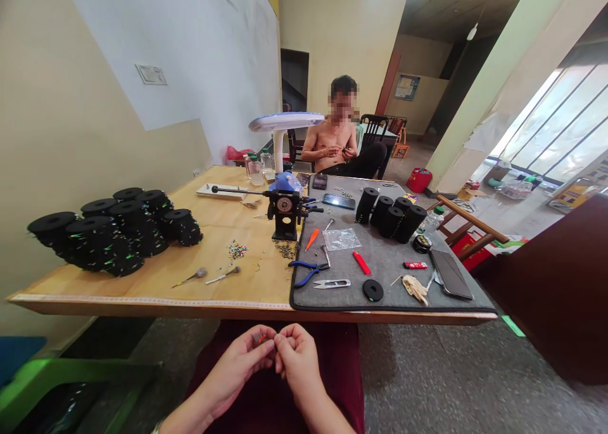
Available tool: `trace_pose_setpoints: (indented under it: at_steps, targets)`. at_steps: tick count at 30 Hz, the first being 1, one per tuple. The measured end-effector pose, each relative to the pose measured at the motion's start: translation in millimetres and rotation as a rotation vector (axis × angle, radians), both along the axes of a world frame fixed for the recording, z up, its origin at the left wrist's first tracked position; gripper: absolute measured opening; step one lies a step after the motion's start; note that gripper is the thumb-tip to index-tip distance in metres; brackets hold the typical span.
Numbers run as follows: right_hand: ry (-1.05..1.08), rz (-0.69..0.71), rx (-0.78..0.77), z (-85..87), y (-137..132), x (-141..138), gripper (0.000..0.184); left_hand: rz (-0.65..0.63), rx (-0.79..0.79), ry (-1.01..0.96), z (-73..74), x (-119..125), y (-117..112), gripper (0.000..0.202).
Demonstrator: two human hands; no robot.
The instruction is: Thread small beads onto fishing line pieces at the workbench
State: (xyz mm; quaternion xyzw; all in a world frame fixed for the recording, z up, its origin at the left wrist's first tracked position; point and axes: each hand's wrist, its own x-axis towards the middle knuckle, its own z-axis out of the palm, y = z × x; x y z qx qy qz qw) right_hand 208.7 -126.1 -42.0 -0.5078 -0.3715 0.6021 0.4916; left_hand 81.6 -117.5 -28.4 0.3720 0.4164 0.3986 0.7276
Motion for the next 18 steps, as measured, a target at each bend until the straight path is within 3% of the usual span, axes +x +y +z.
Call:
trace_pose_setpoints:
  at_steps: [7,18]
  targets:
    - [0.001,0.016,-0.049,0.6,-4.6,0.3,0.046,0.053,-0.003,0.070,3.1,-0.5,1.6,0.029]
    - [0.000,0.095,-0.117,4.6,-7.5,-2.8,0.045,0.045,0.166,0.288,-2.2,-3.4,5.2,0.026]
